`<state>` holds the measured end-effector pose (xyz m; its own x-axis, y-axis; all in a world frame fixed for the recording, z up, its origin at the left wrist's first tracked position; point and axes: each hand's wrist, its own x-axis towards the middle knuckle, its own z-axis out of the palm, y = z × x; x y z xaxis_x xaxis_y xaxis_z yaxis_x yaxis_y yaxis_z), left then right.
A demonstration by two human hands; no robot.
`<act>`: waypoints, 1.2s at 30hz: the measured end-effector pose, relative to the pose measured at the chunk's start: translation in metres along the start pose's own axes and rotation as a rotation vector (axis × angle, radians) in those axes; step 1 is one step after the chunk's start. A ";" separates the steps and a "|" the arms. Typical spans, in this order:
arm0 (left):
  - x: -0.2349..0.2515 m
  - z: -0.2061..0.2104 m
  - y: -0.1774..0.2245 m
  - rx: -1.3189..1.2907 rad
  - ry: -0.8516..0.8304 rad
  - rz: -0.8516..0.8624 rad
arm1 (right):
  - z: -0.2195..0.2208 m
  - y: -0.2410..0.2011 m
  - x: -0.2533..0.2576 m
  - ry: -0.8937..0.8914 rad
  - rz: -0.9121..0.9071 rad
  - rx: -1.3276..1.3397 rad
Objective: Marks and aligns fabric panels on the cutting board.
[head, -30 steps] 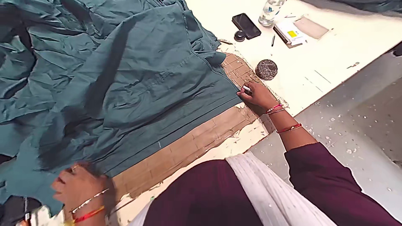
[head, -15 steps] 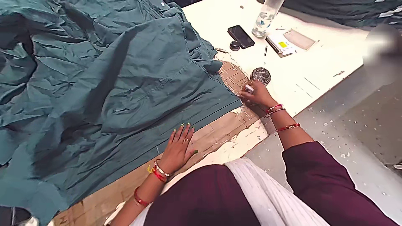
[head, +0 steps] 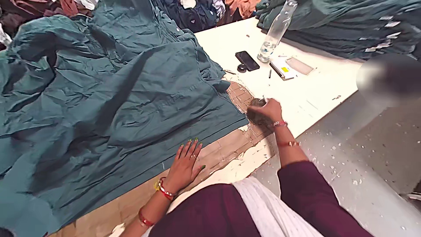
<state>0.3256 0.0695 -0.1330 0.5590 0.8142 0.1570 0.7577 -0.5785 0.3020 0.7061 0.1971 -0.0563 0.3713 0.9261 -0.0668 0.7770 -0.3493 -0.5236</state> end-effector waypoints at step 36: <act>-0.295 -0.119 -0.159 -0.452 0.628 -0.767 | 0.151 -0.247 -0.235 -0.659 -1.193 -0.292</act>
<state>0.0002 -0.0726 -0.1159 -0.3795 0.9049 0.1928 0.5657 0.0620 0.8223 0.3505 0.0871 -0.0394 -0.8243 0.5496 -0.1362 0.5581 0.7483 -0.3585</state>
